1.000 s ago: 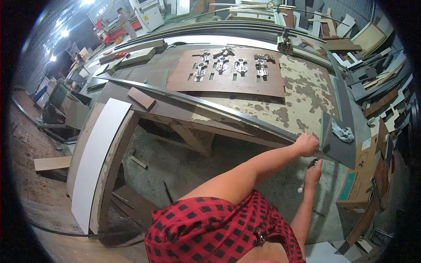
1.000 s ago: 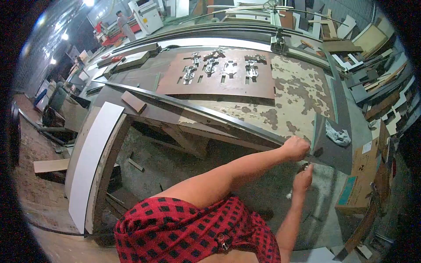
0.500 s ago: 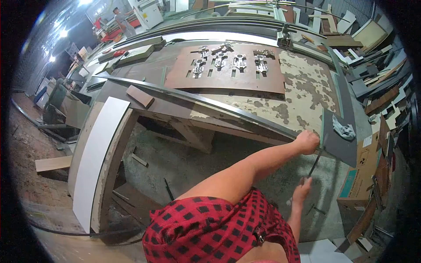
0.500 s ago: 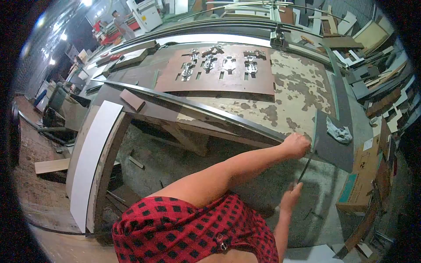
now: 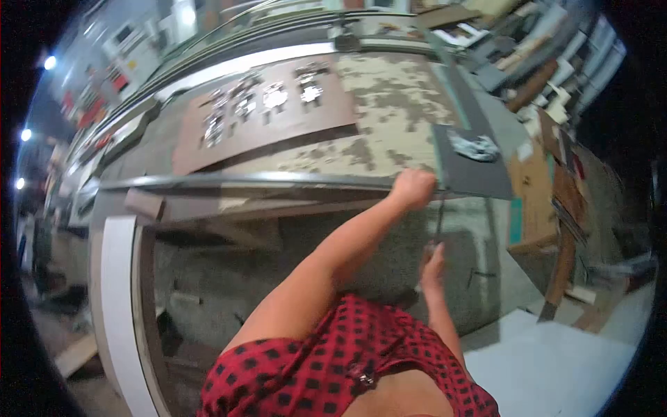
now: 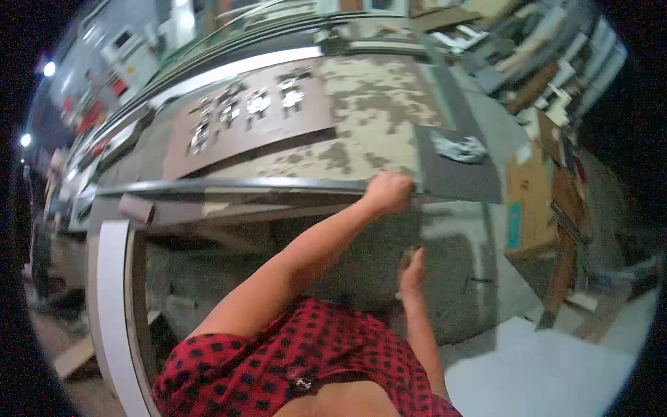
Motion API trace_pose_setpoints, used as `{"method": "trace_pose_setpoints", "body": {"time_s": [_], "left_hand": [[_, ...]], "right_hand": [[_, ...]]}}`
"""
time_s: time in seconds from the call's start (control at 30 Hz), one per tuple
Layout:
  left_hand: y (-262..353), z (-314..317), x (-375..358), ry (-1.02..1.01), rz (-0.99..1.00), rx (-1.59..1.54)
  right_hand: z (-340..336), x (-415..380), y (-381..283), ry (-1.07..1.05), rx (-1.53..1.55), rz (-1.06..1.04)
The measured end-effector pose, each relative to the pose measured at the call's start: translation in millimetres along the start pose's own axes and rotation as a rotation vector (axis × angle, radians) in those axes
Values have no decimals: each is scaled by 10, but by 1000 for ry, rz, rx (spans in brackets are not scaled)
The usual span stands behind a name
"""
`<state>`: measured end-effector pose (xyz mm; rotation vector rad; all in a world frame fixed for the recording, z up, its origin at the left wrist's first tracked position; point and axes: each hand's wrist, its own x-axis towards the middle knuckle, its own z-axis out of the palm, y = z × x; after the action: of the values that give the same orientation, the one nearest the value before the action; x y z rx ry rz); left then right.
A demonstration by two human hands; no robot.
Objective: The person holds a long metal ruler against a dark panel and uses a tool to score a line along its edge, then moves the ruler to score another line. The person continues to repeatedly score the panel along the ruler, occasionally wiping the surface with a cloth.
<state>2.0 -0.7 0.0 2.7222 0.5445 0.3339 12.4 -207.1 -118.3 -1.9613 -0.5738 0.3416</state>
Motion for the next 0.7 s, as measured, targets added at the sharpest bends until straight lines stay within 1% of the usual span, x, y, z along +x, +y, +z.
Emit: {"method": "trace_pose_setpoints", "body": {"time_s": [0.03, 0.07, 0.1, 0.13, 0.2, 0.27, 0.3, 0.37, 0.43, 0.5, 0.6, 0.63, 0.7], "left_hand": [[-17, 22, 14, -35, 10, 49], [-39, 68, 17, 15, 22, 27], [-43, 99, 10, 60, 23, 4], [-18, 62, 3, 54, 51, 1], [40, -35, -28, 39, 24, 31], [44, -39, -31, 26, 31, 39], [40, -36, -31, 16, 21, 53], [40, -38, -27, -7, 6, 40], [39, -30, -25, 10, 6, 43], [21, -2, -8, 6, 9, 55], [9, 2, 7, -1, 10, 66], [9, 7, 6, -8, 12, 67], [-4, 20, 6, -4, 14, 58]], "right_hand": [[127, 0, 461, 71, 48, -69], [45, 6, 369, 119, 45, -62], [-43, -16, 106, 60, -102, -159], [-81, 5, -130, -9, -250, -253], [-68, 216, -393, -74, -369, -162], [-10, 474, -561, -36, -350, -284], [32, 566, -620, -27, -353, -276], [106, 683, -671, 65, -365, -265], [92, 696, -487, 80, -366, -292], [13, 571, -301, -137, -248, -175], [-196, 72, -296, -159, -309, -125], [-197, 12, -202, -162, -313, -127], [-166, -41, -8, 15, -358, -282]]}}
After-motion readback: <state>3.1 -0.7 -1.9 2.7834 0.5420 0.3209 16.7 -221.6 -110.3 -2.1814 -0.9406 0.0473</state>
